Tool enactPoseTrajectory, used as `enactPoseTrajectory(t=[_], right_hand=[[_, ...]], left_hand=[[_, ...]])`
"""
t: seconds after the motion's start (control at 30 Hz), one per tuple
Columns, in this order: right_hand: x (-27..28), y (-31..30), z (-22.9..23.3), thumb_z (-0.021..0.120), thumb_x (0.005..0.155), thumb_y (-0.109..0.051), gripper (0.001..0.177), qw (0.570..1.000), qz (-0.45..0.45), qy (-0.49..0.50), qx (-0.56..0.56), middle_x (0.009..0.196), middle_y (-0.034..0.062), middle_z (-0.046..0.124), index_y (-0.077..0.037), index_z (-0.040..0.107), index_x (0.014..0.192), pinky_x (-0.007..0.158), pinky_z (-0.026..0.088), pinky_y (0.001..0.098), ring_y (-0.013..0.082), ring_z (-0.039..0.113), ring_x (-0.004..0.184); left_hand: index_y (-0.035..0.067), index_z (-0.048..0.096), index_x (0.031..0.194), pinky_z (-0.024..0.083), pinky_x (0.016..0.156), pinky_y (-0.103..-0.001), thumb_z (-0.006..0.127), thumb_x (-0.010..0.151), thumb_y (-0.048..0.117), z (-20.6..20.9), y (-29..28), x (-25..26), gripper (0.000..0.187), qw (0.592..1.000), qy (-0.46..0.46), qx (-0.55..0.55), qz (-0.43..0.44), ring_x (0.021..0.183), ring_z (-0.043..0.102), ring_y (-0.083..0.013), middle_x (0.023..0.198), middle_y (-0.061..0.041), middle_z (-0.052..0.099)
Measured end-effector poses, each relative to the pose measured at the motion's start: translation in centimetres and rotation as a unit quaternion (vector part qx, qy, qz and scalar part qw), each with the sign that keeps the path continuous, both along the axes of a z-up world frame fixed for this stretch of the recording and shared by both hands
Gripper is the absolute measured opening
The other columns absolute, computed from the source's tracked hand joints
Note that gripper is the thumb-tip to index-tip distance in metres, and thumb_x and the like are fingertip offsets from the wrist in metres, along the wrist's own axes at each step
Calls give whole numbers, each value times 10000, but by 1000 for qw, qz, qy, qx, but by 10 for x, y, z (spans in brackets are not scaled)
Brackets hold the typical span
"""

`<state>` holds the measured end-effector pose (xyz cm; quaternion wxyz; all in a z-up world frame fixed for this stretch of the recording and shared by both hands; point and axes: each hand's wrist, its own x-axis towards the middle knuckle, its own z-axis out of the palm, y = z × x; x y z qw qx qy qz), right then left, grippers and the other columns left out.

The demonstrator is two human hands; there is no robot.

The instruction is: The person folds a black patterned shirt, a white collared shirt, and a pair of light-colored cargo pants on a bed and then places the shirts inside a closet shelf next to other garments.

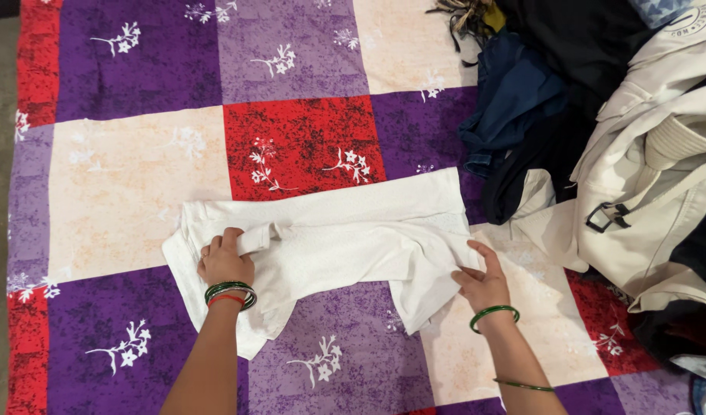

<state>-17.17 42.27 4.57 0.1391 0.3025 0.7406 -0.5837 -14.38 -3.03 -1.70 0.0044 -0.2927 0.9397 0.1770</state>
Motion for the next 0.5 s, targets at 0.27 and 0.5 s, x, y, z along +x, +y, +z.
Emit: enactPoseTrajectory(t=[0.27, 0.5], right_hand=[[-29, 35, -15, 771, 832, -4, 436, 973, 150, 56, 167, 869, 75, 636, -149, 792, 1242, 644, 458, 306, 151, 495, 702], [-47, 47, 3, 770, 710, -24, 426, 869, 295, 249, 308, 857, 93, 670, -173, 781, 1109, 769, 549, 359, 235, 634, 774]], left_hand=[[192, 635, 1135, 410, 1062, -549, 599, 773, -46, 47, -11, 13, 435, 988, 132, 14, -81, 1107, 632, -336, 1081, -75, 688], [159, 638, 1077, 335, 1146, -546, 544, 743, -106, 138, -4, 52, 437, 975, 145, 13, -165, 1029, 673, -283, 970, -58, 728]])
